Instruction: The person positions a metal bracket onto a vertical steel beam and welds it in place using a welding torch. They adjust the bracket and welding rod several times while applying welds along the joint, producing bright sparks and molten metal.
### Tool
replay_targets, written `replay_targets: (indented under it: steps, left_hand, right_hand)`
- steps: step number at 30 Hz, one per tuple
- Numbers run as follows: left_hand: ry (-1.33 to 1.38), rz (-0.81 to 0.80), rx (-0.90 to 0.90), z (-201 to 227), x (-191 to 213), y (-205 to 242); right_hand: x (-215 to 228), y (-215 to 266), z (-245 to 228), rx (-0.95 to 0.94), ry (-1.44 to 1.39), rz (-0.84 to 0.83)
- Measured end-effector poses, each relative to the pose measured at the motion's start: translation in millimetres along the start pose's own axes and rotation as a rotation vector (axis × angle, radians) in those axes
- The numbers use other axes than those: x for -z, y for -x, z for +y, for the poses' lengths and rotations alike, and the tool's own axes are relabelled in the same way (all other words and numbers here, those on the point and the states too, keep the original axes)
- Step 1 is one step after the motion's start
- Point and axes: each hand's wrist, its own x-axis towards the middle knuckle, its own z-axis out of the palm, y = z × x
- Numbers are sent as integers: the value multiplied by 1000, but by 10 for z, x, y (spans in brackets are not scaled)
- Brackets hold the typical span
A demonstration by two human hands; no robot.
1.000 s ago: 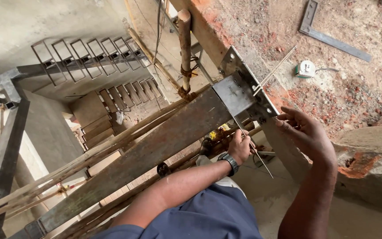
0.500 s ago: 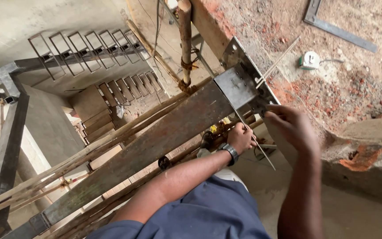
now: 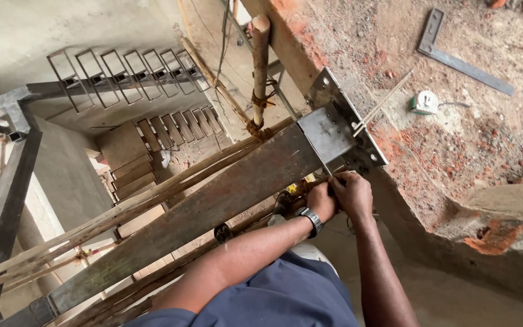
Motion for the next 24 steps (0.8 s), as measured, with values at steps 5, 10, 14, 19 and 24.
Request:
replay_targets:
  steps: [5, 10, 14, 19, 24]
  left_hand:
    - [7, 35, -17, -17, 26, -61]
    - [10, 94, -58, -95, -29, -115]
    - [19, 107, -31, -176, -60, -160]
    - [91, 133, -69, -58, 31, -133]
    - [67, 85, 36, 32, 100, -155]
  right_hand:
    - [-87, -54, -24, -21, -56, 51]
    - [-231, -115, 148, -12, -108, 69]
    - [-304, -147, 216, 12, -128, 95]
    - [-189, -138, -37, -1, -167, 101]
    - [-231, -197, -53, -60, -206, 96]
